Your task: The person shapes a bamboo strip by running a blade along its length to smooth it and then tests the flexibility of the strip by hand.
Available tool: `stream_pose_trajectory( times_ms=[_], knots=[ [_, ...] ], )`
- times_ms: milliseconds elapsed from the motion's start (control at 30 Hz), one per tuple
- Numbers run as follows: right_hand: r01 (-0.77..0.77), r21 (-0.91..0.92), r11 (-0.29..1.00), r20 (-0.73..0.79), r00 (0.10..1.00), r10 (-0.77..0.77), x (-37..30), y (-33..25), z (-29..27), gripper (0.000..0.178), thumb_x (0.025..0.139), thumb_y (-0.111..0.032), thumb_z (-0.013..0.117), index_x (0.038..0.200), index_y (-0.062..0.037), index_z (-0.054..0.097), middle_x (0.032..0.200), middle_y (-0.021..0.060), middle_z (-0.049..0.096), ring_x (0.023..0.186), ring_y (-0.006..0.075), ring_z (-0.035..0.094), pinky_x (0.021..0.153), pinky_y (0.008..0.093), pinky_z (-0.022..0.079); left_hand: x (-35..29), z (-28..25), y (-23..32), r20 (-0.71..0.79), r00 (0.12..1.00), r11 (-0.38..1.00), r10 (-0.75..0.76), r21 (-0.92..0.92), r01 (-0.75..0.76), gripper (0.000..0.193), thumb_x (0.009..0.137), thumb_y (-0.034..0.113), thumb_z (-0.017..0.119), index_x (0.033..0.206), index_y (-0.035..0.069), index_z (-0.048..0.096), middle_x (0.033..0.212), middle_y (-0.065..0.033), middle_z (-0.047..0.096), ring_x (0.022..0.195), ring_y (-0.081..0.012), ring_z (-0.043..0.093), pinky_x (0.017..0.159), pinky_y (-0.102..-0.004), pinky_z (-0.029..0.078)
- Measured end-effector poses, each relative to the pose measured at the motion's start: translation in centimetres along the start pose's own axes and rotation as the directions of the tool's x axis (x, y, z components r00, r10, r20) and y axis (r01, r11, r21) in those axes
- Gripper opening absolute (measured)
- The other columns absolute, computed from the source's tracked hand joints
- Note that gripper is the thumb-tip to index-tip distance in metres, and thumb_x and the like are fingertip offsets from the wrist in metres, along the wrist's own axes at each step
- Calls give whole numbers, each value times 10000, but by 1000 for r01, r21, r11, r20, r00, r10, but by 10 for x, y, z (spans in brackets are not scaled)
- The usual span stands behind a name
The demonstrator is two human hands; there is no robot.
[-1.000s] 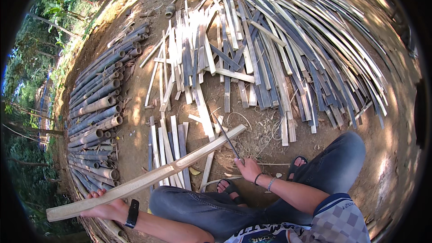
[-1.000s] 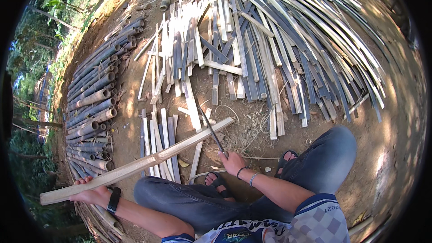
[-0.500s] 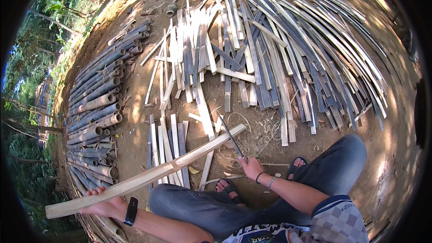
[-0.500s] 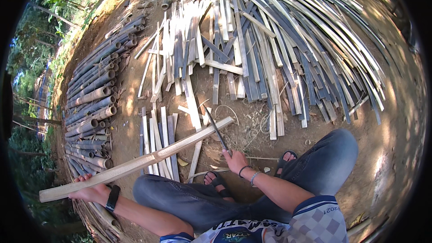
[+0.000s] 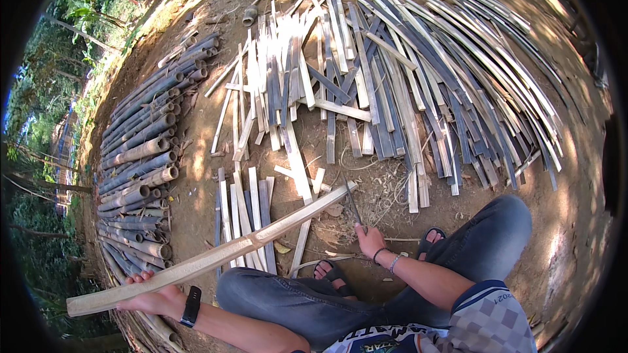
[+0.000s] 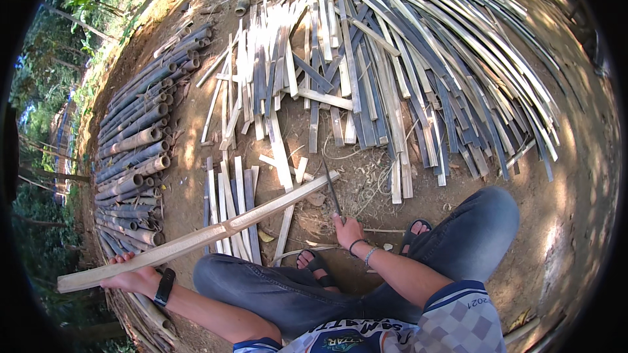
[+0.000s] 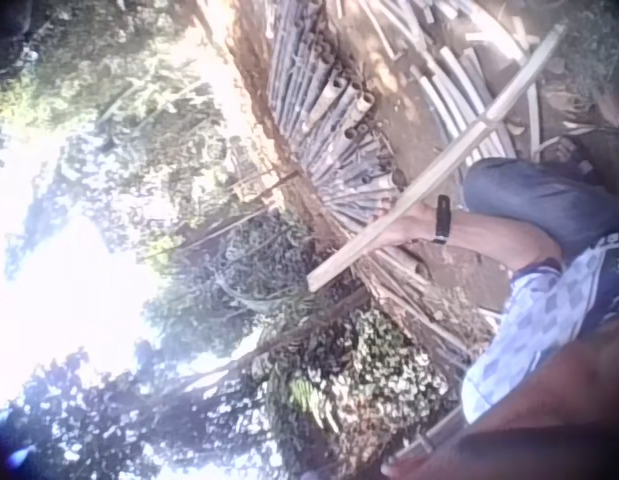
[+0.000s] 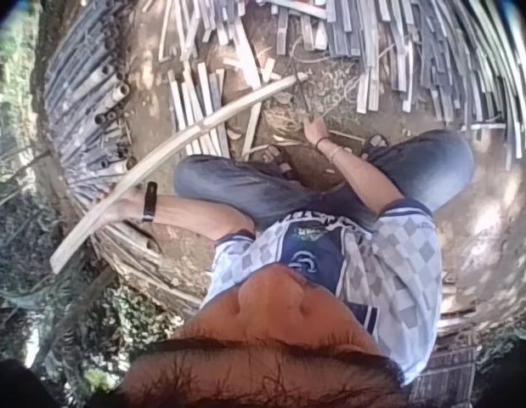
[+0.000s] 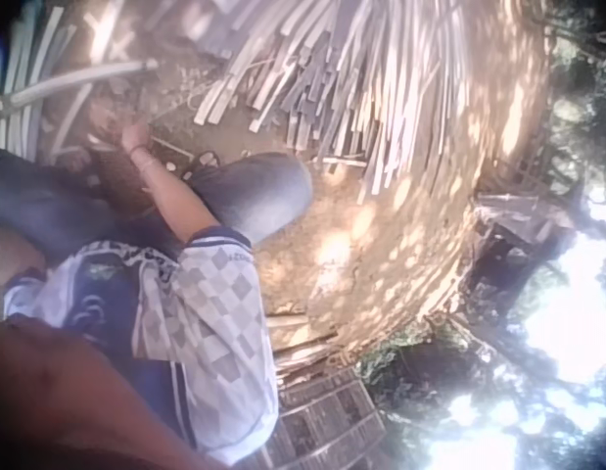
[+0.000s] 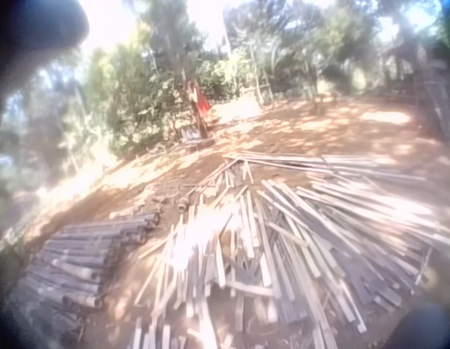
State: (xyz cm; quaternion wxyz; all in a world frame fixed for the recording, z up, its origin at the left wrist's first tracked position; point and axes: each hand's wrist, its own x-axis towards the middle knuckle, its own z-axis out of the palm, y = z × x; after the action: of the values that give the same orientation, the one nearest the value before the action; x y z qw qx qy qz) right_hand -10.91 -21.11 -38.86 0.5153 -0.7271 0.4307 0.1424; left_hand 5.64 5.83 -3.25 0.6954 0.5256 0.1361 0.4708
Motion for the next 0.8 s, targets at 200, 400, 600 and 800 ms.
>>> stream_pose_trajectory(
  times_ms=[200, 400, 600, 800],
  knots=[
    [-41, 112, 993, 51, 998, 35, -14, -6, 16, 580, 902, -513, 483, 854, 45, 631, 835, 271, 647, 846, 430, 631, 741, 484, 485, -2, 2, 1, 19, 1000, 1000, 13, -17, -13, 623, 953, 635, 175, 798, 78, 407, 636, -20, 386, 522, -136, 376, 499, -248, 388],
    [398, 167, 902, 312, 846, -432, -96, -62, -11, 547, 922, -490, 474, 870, 41, 595, 758, 265, 630, 785, 439, 623, 704, 489, 482, -6, 1, 5, 71, 997, 999, 21, -27, -19, 623, 955, 634, 181, 826, 71, 411, 648, -22, 383, 540, -133, 388, 526, -249, 394],
    [494, 224, 840, 439, 718, -539, -112, -92, -22, 543, 933, -487, 458, 900, 38, 589, 717, 260, 620, 758, 440, 621, 675, 487, 483, -19, 8, 16, 234, 972, 995, 20, -102, 4, 615, 957, 630, 171, 848, 79, 422, 658, -16, 394, 568, -124, 420, 565, -254, 405],
    [302, 103, 948, 272, 908, -319, -56, -84, -27, 539, 944, -466, 452, 827, 46, 573, 654, 232, 597, 678, 397, 625, 625, 470, 471, -31, 12, 26, 377, 925, 981, 44, -191, 31, 612, 943, 659, 205, 860, 87, 408, 680, -14, 389, 571, -115, 414, 592, -241, 388]
  ],
)
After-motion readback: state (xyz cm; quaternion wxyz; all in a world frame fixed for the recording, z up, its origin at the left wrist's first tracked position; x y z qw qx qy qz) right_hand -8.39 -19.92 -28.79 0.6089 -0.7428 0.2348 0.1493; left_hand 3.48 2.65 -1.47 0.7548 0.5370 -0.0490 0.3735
